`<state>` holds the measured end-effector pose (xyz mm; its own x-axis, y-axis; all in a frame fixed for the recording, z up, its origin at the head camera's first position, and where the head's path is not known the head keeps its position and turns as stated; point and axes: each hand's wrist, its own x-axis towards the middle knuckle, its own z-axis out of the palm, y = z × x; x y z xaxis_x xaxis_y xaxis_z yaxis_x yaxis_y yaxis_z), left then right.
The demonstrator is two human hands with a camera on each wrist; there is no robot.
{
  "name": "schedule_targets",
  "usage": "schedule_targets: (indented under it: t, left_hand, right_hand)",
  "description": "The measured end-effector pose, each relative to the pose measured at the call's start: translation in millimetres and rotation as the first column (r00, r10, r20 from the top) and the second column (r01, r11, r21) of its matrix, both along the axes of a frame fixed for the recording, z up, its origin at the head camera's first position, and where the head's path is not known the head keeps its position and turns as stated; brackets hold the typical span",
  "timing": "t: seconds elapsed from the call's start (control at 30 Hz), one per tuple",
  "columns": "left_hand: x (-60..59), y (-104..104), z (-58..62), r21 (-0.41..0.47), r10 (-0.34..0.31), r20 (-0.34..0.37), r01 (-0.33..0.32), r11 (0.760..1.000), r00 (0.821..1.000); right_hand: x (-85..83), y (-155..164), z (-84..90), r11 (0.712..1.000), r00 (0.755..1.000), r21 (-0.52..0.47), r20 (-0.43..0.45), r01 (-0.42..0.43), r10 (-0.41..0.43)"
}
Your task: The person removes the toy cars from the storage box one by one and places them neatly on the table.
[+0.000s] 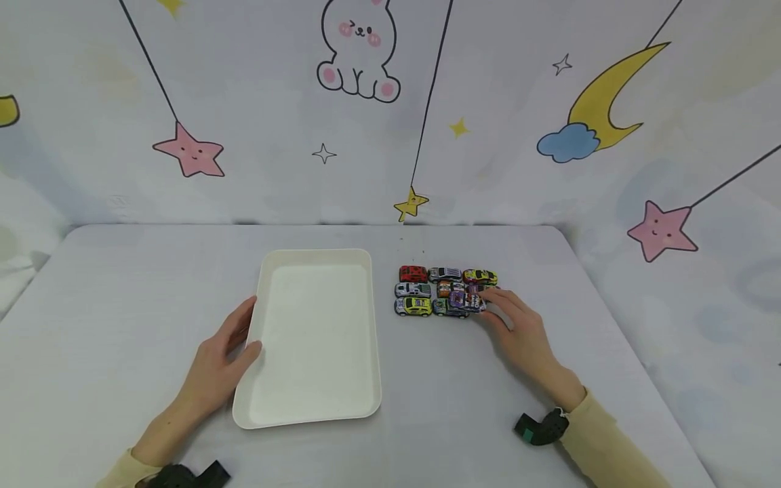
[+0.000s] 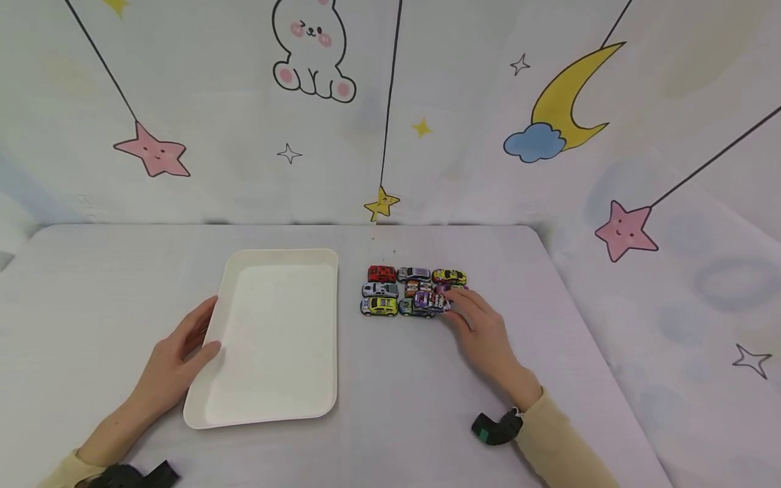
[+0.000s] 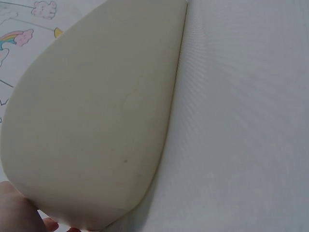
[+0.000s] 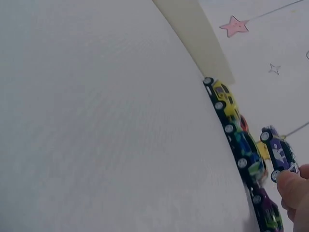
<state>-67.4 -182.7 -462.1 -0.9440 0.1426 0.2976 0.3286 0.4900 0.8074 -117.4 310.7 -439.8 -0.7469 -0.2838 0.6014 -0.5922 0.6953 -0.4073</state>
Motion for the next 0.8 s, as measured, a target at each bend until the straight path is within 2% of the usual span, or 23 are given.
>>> schedule_targets:
  t: [0.23, 0.4, 0.57, 0.8]
  left_hand:
    - [-0.3, -0.4, -0.9, 0.001, 0.004, 0.001, -0.004, 1.000, 1.000]
    - [0.1, -0.4, -0.4, 0.008, 0.001, 0.006, -0.001, 1.000, 1.000]
    - [1.0, -0.8, -0.2, 0.012, -0.001, 0.011, 0.001, 1.000, 1.000]
    - [0.2, -0.9, -0.4, 0.005, -0.001, 0.012, 0.001, 1.000, 1.000]
  right_hand:
    - [5.7, 25.0, -4.2, 1.000, 1.000, -0.008, -0.006, 0.030, -0.030]
    - [7.8, 32.3, -8.2, 0.999, 0.999, -0.021, 0.028, 0.032, -0.031]
    - [7.4, 36.0, -12.6, 1.000, 1.000, -0.015, 0.015, 0.018, -0.018]
    - [9.7, 37.7, -14.6, 0.998, 0.993, 0.010, 0.101, 0.059, -0.060]
